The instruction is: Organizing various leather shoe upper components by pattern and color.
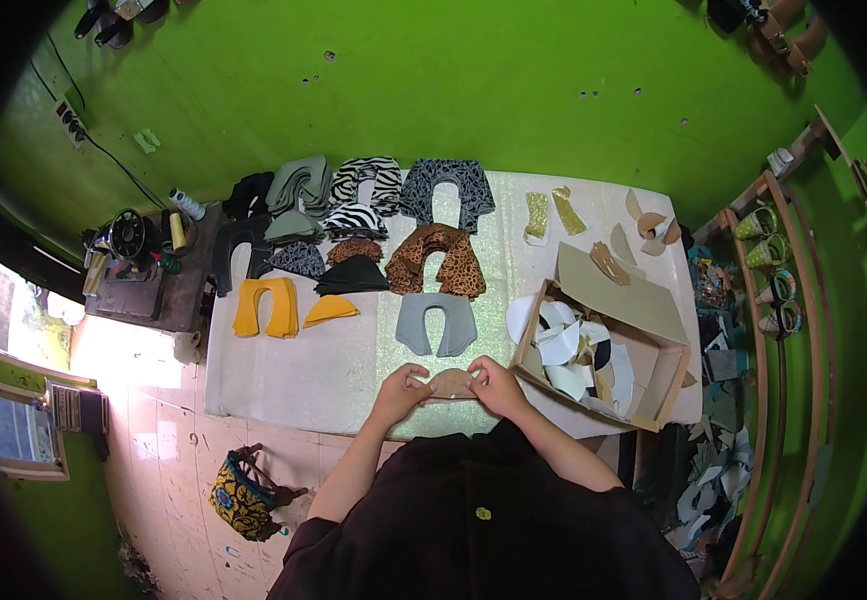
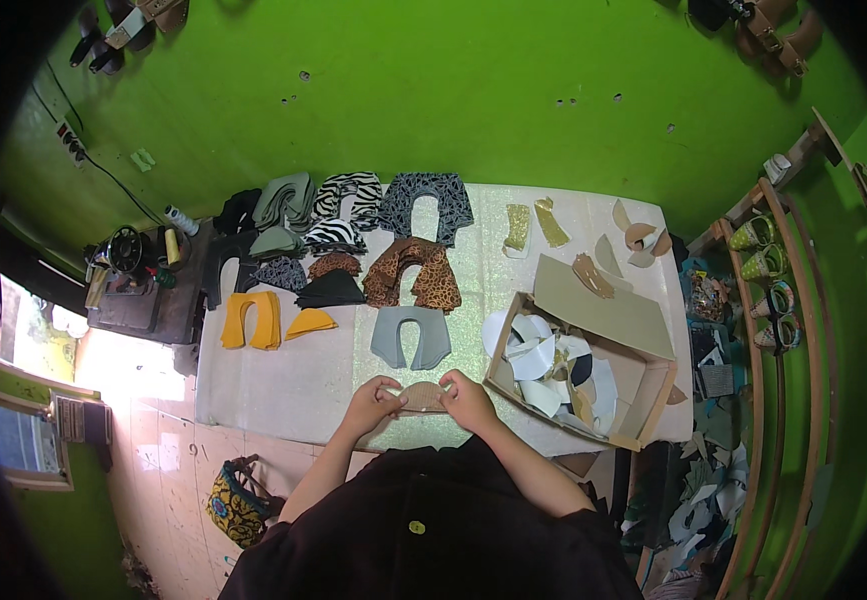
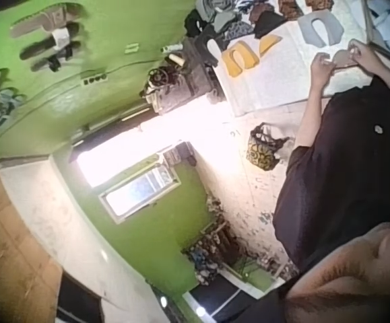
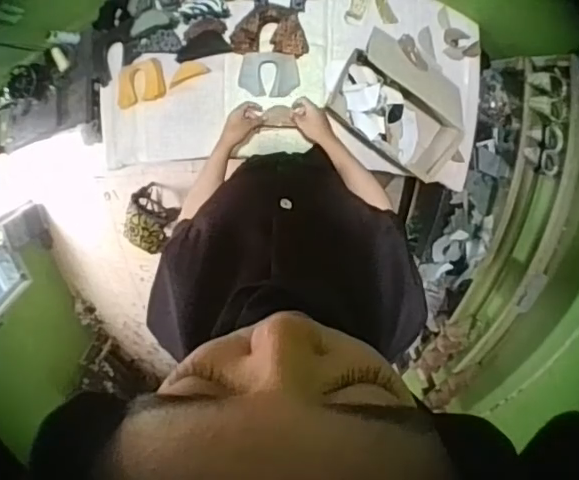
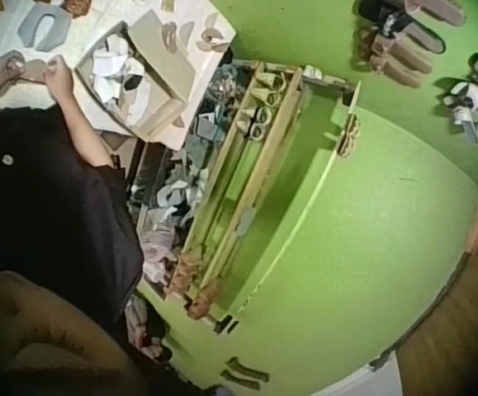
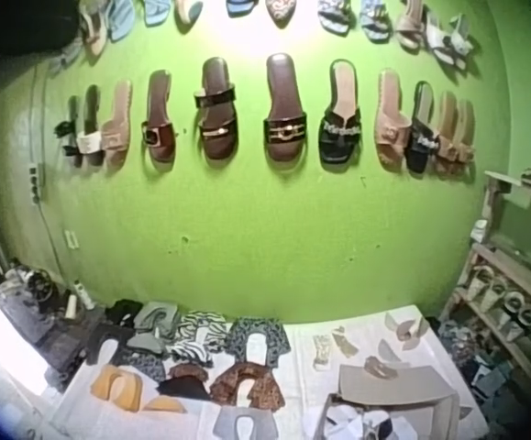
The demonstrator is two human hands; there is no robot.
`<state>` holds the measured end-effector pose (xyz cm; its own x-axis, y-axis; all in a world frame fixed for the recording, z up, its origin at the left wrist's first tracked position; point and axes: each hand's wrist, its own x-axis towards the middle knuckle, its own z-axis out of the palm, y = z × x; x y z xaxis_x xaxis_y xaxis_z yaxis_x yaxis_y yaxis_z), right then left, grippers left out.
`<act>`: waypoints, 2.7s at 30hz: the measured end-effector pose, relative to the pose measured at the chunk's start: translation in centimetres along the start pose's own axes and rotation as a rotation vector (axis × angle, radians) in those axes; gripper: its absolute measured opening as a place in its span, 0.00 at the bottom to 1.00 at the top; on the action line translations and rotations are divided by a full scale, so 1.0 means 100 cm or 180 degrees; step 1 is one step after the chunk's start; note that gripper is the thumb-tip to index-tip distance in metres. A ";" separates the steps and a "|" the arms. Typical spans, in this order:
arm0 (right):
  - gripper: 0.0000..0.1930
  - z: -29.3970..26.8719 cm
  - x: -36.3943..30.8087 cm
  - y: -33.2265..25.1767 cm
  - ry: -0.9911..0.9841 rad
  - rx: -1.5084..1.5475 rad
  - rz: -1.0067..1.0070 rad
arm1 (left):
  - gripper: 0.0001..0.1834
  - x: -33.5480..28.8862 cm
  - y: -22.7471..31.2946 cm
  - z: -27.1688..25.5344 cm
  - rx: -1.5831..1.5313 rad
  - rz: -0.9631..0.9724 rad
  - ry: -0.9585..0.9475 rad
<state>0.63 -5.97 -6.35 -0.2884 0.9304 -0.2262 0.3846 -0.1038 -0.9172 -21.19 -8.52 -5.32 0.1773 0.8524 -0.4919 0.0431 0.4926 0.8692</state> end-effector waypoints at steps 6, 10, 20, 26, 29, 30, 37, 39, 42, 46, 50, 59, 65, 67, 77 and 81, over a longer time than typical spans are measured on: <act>0.07 0.006 -0.004 0.001 0.0157 -0.1492 -0.0360 | 0.17 0.005 -0.019 0.004 0.1462 0.0316 0.0792; 0.06 0.008 -0.005 0.000 0.0053 -0.1829 -0.0472 | 0.18 0.000 -0.014 0.007 0.1980 0.0258 0.0802; 0.02 0.012 -0.002 -0.005 0.0173 -0.1889 -0.1041 | 0.17 -0.005 -0.022 0.007 0.2083 0.0303 0.0850; 0.03 0.012 -0.005 0.004 0.0235 -0.2214 -0.1188 | 0.20 -0.006 -0.022 0.015 0.2426 0.0742 0.1000; 0.04 0.014 -0.009 0.005 0.0395 -0.2405 -0.1049 | 0.25 -0.005 -0.017 0.020 0.2901 0.1989 0.0779; 0.05 0.017 -0.008 0.008 0.0280 -0.2533 -0.1088 | 0.25 -0.004 -0.017 0.022 0.2909 0.2058 0.0703; 0.13 0.009 -0.018 0.005 -0.0004 -0.2455 -0.1347 | 0.25 0.001 -0.022 0.022 0.3223 0.2345 0.0163; 0.14 0.009 -0.020 0.009 -0.0021 -0.2591 -0.1407 | 0.25 0.002 -0.024 0.026 0.3313 0.2338 0.0165; 0.13 0.013 -0.022 0.005 0.0029 -0.2669 -0.1188 | 0.24 0.004 -0.028 0.029 0.3386 0.2262 0.0214; 0.14 0.000 -0.029 -0.013 0.0431 -0.1985 -0.1378 | 0.24 0.006 -0.021 0.027 0.3320 0.2391 0.0180; 0.11 -0.042 -0.041 -0.050 0.0534 -0.1436 -0.1538 | 0.26 0.002 -0.008 0.025 0.3239 0.2458 0.0071; 0.13 -0.208 -0.038 -0.038 0.1778 -0.2009 0.1502 | 0.17 -0.002 0.017 0.024 0.2658 0.2824 0.0915; 0.25 -0.210 0.015 0.042 0.2053 -0.1707 0.2822 | 0.10 0.003 0.037 0.013 0.2090 0.2914 0.0960; 0.25 -0.208 0.023 0.050 0.2146 -0.1514 0.2770 | 0.08 0.000 0.043 0.012 0.1954 0.2926 0.1152; 0.18 -0.213 0.019 0.107 0.2885 -0.0227 0.1836 | 0.06 0.001 0.042 0.022 0.1598 0.2822 0.1095; 0.11 -0.213 -0.006 0.083 0.2060 0.1829 0.0869 | 0.05 0.001 0.047 0.018 0.1562 0.2876 0.1155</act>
<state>22.66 0.10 -6.81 0.3643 0.8454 -0.3906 -0.1796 -0.3478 -0.9202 -19.15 -6.45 -1.21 0.0436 0.9050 0.4231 0.4447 -0.3968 0.8029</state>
